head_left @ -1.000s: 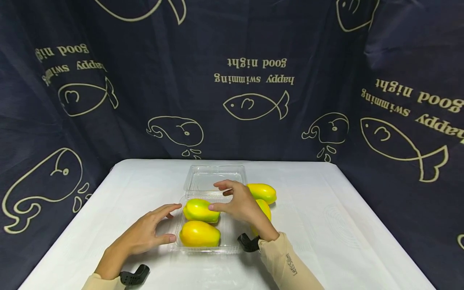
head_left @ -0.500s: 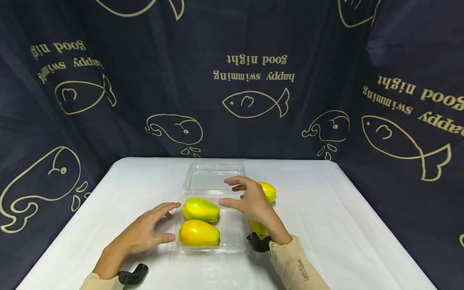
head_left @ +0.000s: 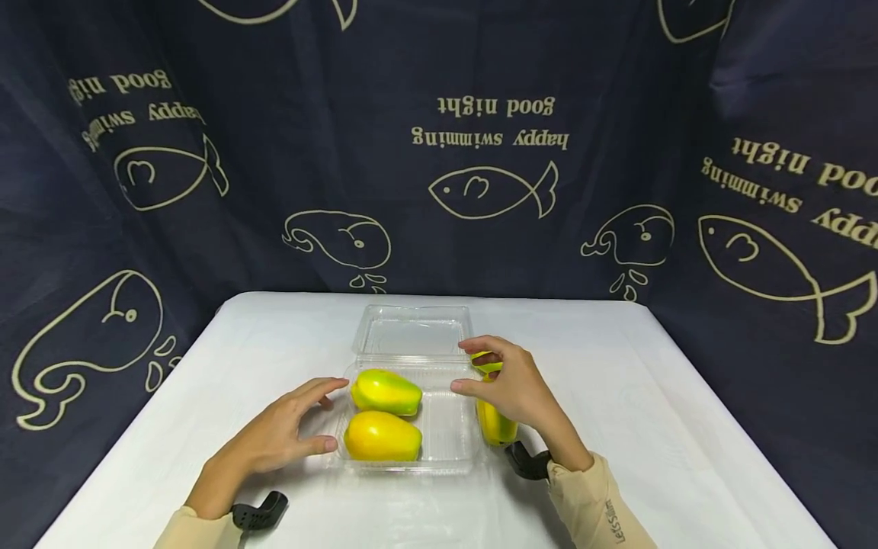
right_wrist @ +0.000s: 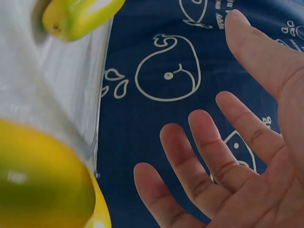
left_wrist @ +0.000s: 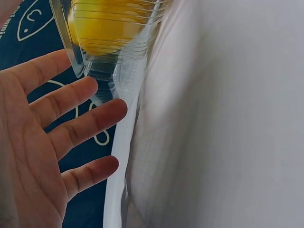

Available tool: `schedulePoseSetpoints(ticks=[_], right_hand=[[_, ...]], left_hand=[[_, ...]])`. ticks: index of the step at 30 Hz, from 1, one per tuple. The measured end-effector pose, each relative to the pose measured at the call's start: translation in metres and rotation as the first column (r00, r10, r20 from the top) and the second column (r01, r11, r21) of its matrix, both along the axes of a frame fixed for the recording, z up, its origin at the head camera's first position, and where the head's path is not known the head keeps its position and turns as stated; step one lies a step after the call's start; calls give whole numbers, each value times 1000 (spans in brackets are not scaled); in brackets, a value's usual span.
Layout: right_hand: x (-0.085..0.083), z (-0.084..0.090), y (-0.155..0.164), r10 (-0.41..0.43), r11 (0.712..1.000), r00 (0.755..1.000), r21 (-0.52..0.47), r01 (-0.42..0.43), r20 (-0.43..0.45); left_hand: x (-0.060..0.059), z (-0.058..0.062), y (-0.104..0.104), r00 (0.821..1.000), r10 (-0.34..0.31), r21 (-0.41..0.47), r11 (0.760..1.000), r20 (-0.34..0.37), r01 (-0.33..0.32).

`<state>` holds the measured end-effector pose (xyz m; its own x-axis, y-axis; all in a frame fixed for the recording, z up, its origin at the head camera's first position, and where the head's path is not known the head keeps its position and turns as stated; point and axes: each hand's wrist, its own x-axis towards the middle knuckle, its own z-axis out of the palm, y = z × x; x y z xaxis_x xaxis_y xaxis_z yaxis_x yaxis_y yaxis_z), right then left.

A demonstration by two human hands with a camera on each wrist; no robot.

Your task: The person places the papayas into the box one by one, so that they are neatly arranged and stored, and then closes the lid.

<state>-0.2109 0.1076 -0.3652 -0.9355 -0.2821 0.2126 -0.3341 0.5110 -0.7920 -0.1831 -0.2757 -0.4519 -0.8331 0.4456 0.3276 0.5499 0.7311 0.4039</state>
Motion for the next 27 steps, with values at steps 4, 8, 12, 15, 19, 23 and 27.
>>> schedulePoseSetpoints(ticks=[4,8,12,15,19,23,27], right_hand=[[1,-1,14,-6,1000,1000,12,6,-14],[0,-3,27,-17,1000,1000,21,17,-18],[-3,-5,39,-34,999,999,34,35,-23],[-5,-8,45,-29,998,999,56,30,-23],[-7,-13,52,-12,996,999,83,14,-32],[-7,-22,60,-6,992,999,124,10,-32],[-4,-31,64,-8,990,999,140,12,-32]], left_hand=[[-2,1,1,1000,-8,-4,1000,2,8],[-2,2,1,1000,-11,3,1000,0,11],[-3,2,0,1000,-14,5,1000,-4,14],[-3,1,0,1000,-13,2,1000,-6,13],[-2,-1,1,1000,-14,2,1000,-1,14],[-1,0,1,1000,-17,1,1000,0,17],[0,1,0,1000,-16,0,1000,-8,16]])
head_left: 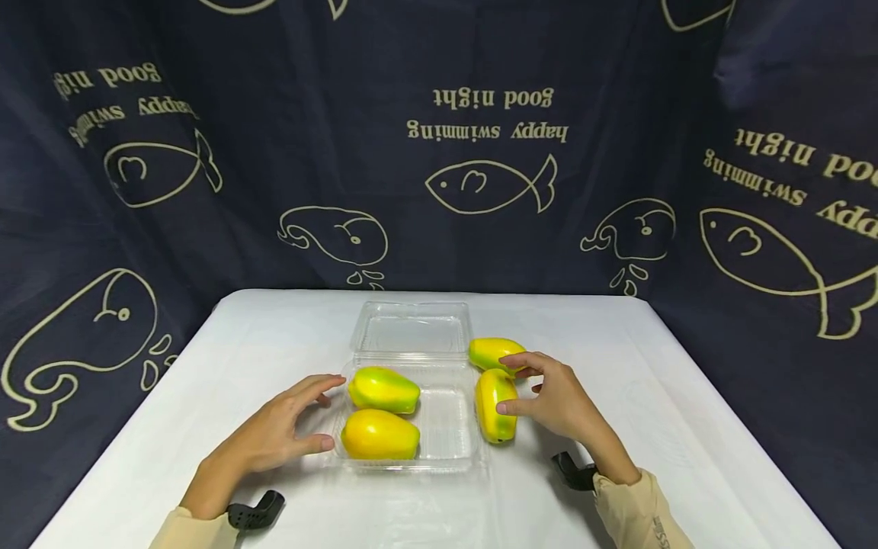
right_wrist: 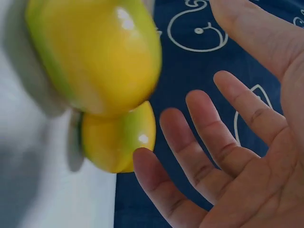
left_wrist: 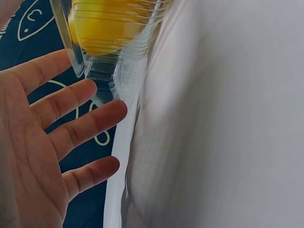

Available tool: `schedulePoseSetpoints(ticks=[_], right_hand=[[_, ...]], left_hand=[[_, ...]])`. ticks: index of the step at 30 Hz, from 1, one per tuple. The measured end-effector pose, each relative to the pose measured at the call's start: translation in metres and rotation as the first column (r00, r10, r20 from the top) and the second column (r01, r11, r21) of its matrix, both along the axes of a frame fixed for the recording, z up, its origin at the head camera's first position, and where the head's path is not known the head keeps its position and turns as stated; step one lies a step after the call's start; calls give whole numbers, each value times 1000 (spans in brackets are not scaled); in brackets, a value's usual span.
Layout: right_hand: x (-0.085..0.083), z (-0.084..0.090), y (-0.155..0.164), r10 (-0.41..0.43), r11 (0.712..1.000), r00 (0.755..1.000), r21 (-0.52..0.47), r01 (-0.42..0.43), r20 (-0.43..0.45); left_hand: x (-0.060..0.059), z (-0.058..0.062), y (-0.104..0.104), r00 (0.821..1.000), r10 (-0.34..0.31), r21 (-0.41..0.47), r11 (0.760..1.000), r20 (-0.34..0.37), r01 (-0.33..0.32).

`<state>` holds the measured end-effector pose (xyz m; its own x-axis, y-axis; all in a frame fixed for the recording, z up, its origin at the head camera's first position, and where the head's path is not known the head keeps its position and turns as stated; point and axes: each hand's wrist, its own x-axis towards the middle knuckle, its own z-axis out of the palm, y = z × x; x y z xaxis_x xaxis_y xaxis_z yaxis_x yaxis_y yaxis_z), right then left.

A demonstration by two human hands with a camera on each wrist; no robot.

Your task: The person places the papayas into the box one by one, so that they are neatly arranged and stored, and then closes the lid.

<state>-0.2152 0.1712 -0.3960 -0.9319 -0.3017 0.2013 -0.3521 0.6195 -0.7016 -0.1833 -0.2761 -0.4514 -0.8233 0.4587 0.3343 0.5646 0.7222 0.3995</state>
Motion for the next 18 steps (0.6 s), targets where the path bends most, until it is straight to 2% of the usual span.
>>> schedulePoseSetpoints(ticks=[7,18], right_hand=[[8,-13,-2,-41,999,999,-4,41,-24],[21,-29,-17,-102,994,991,-38,99,-91]], left_hand=[[-1,1,-1,999,-27,-15,1000,-22,27],[0,2,0,999,-24,-28,999,-31,23]])
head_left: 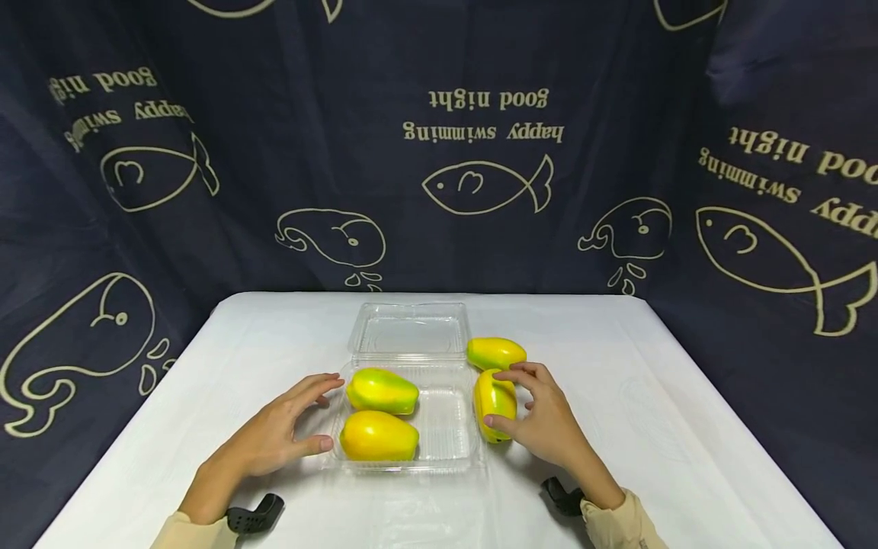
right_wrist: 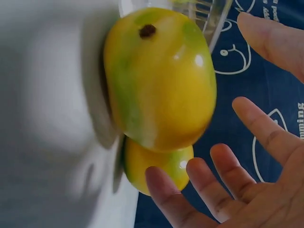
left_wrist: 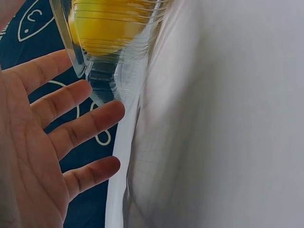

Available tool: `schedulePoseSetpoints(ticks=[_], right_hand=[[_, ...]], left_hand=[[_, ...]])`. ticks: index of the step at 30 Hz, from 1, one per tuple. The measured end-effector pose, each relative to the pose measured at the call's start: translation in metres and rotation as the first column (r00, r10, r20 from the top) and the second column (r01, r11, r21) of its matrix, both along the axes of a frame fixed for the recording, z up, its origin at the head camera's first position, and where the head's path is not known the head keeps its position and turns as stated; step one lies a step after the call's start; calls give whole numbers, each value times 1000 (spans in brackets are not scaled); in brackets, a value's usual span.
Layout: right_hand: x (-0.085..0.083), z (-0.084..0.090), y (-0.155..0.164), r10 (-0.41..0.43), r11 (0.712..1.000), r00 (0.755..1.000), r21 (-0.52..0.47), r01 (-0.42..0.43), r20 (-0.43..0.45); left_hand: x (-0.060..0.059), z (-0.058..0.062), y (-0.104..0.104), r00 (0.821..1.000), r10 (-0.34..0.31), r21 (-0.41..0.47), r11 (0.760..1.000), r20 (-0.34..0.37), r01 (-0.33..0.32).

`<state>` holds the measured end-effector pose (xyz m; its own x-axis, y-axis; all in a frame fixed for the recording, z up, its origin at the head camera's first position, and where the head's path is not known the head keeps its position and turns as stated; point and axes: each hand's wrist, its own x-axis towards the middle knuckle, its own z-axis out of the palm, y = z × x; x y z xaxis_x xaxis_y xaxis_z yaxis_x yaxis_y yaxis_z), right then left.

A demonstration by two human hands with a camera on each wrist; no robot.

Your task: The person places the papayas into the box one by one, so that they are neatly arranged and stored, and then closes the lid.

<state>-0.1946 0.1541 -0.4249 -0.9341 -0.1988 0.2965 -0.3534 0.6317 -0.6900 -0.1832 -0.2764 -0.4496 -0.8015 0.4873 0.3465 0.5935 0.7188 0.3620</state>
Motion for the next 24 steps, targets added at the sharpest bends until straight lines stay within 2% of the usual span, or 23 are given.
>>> schedulePoseSetpoints(ticks=[6,17,24], right_hand=[[0,-8,-1,-35,998,998,-52,38,55],[-4,-14,2,-15,997,997,-69,21,80],[-4,-15,-1,-50,996,992,-71,58,112]], left_hand=[[0,-1,0,1000,-7,2,1000,0,7],[-1,-1,-1,1000,6,6,1000,4,-6],[-1,-1,0,1000,17,5,1000,18,-17]])
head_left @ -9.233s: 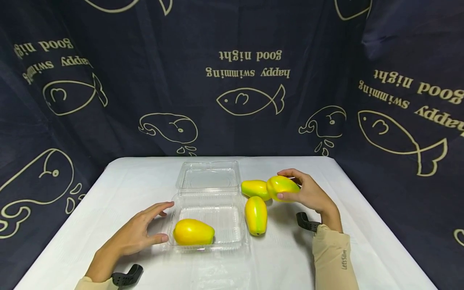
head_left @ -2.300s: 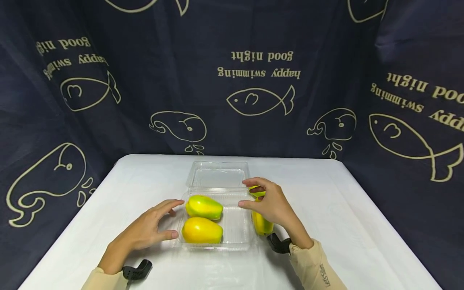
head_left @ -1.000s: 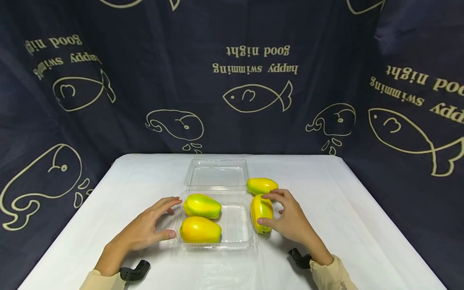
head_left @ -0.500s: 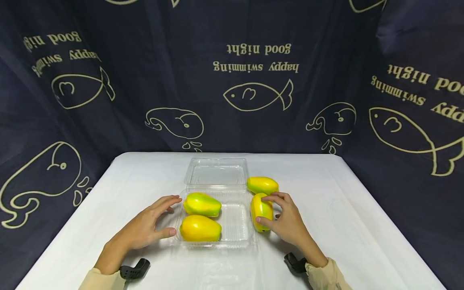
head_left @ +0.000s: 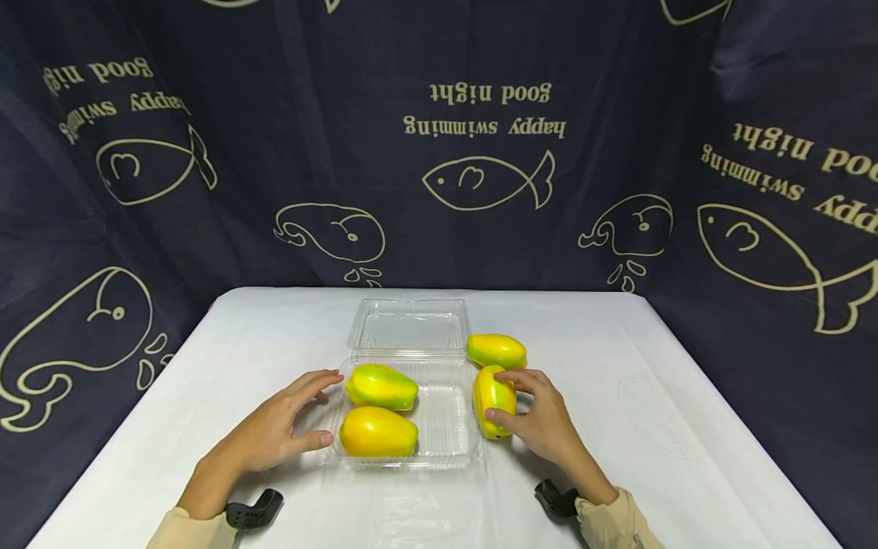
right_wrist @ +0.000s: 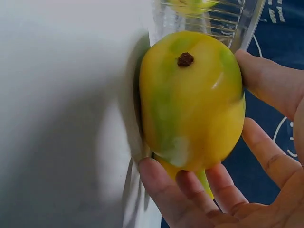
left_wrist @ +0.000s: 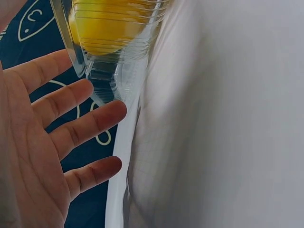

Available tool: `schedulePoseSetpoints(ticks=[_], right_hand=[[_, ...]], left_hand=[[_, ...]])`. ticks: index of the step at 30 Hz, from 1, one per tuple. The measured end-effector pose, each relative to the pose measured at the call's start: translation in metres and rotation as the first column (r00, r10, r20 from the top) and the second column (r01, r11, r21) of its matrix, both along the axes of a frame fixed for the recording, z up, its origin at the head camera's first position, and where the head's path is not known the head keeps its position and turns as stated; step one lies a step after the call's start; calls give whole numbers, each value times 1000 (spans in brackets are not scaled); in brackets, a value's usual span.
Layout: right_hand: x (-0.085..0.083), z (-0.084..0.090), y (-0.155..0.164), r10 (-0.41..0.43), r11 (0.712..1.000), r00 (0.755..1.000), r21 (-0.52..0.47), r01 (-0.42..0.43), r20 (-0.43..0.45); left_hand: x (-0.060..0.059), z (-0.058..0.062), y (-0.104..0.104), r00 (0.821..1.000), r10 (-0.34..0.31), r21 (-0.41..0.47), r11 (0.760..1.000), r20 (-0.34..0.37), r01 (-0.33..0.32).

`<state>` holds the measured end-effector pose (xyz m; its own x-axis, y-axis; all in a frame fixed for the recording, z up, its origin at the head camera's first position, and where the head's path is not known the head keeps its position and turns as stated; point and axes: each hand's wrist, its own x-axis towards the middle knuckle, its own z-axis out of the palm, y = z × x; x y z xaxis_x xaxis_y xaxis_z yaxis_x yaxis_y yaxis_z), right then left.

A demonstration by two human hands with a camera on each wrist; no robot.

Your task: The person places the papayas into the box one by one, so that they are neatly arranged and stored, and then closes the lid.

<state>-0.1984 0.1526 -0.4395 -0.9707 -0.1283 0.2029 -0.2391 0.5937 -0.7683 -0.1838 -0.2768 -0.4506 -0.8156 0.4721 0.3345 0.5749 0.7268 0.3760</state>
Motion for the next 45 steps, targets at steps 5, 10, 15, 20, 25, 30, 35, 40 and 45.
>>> schedulePoseSetpoints(ticks=[5,10,15,20,25,30,35,40,45], right_hand=[[0,-1,0,-7,1000,999,-25,8,38],[0,0,1,2,999,999,-43,0,44],[-1,1,4,18,992,995,-122,-6,99],[-1,0,7,25,978,989,-207,7,149],[0,0,8,0,977,986,-209,35,166],[1,1,9,-25,978,986,-201,58,163],[2,6,11,-13,968,986,-246,53,163],[1,10,13,12,956,982,-289,43,187],[-3,10,15,16,949,980,-311,48,198]], left_hand=[[0,1,0,1000,-6,4,1000,0,6],[0,1,1,1000,-7,3,1000,-7,7],[0,1,1,1000,-6,6,1000,-6,6],[0,1,1,1000,-9,3,1000,-11,9],[1,1,2,1000,-13,2,1000,-14,13],[1,0,3,1000,-21,2,1000,-20,21],[0,0,2,999,-25,-3,1000,-20,25],[0,-1,2,1000,-17,1,1000,-12,17],[0,0,1,1000,-1,-1,1000,-5,1]])
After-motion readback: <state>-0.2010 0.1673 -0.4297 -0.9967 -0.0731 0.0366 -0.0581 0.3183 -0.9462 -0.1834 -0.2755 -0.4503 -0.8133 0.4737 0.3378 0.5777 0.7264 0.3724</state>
